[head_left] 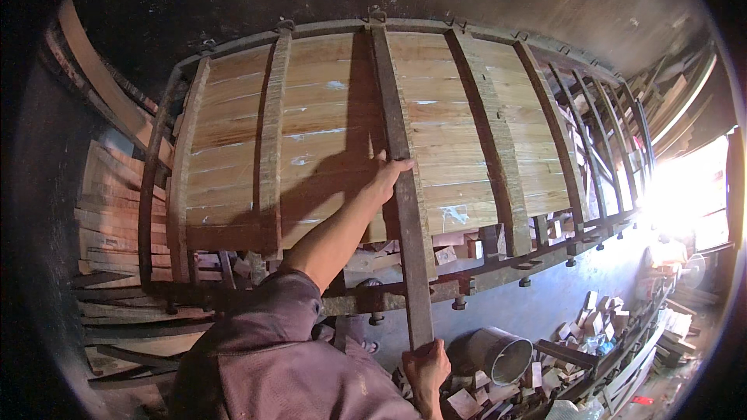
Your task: The person picks up wood planks from the floor and places them side-by-side onto a large metal clamping rack, uses a long metal bar to align the planks, and hammers small wood blocks into the rack using a hatchet to secure the assembly.
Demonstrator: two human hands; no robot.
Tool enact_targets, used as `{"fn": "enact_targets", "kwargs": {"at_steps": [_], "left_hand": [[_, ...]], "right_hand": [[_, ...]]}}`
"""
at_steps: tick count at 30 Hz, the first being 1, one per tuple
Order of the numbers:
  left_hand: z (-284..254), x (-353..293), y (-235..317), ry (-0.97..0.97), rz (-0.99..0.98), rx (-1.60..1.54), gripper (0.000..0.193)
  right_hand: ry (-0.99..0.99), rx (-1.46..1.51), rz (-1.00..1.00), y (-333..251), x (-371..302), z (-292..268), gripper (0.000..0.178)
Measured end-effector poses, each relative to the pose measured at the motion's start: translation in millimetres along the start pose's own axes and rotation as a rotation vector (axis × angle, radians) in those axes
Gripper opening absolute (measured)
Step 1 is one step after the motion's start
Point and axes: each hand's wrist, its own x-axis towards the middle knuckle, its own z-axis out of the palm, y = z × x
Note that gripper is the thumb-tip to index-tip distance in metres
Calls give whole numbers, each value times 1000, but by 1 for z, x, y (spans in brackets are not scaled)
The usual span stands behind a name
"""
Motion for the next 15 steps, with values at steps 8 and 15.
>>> {"fn": "enact_targets", "kwargs": {"at_steps": [8, 15], "left_hand": [[7, 27, 13, -40, -27, 45, 65], [31, -12, 14, 161, 253, 607, 119]], "right_hand": [[35, 53, -44, -40, 48, 2, 29], [49, 133, -121, -35, 77, 17, 33]]}}
